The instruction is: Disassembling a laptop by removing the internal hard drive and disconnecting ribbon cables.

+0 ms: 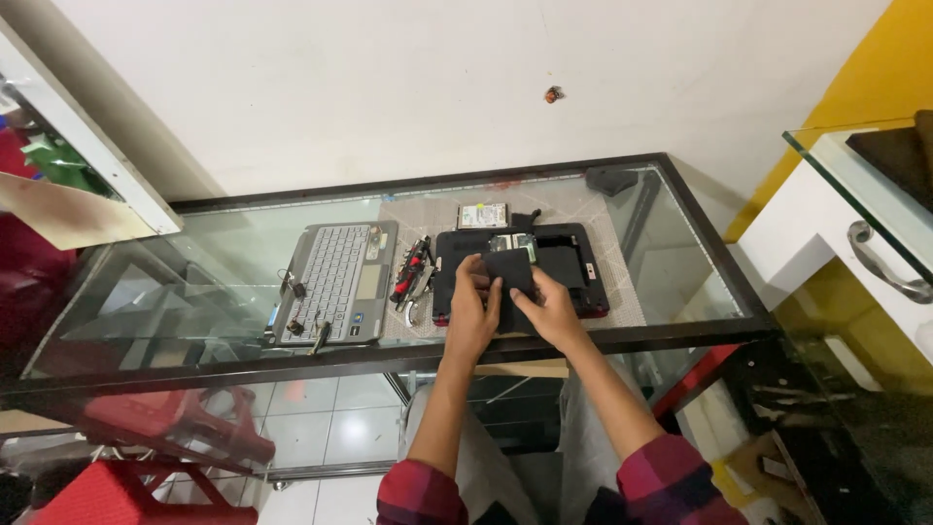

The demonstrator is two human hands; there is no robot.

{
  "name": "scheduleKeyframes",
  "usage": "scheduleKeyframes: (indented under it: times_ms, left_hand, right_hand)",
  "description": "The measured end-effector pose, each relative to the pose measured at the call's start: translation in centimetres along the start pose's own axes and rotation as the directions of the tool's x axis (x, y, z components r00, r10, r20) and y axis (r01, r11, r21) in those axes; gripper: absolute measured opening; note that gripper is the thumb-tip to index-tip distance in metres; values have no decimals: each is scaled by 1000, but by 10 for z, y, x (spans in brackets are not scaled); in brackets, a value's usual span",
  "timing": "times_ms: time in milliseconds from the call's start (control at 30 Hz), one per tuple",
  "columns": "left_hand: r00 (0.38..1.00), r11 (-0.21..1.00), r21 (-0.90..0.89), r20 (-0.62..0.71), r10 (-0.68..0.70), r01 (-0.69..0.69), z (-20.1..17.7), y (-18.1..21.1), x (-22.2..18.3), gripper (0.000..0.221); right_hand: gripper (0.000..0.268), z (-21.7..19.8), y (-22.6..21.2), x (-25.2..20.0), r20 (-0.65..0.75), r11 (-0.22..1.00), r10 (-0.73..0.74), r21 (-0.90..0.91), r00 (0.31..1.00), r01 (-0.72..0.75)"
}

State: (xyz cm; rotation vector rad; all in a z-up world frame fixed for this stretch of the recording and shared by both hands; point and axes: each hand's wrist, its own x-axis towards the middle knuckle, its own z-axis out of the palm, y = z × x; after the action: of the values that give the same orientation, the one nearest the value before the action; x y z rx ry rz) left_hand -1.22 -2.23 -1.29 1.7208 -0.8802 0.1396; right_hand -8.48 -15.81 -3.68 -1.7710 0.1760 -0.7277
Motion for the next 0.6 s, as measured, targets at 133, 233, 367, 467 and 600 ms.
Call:
scheduleKeyframes:
  times_ms: [133,233,367,467,600]
  left_hand:
    - [1000,1000,-22,1,-20,20,-6,14,2,49]
    - [999,998,-60,30,17,-16,-7,20,2,55]
    - [967,983,13,182,179,-185,-10,14,3,81]
    - [944,982,19,279,173,-186,-11,11,4,93]
    - [959,986,10,233,162,-169,-8,4,4,82]
  right_hand:
    - [40,1,-3,2,-24,1000,-7,-3,1000,7]
    - [39,-1,-1,4,-67,1000,-18,-20,998,17]
    - [42,0,-3,3,-152,997,73,45,986,-67]
    - [40,-4,12,4,-146,991,109,89,983,-97]
    - [37,-1,-10,1,-148,988,123,114,981,-107]
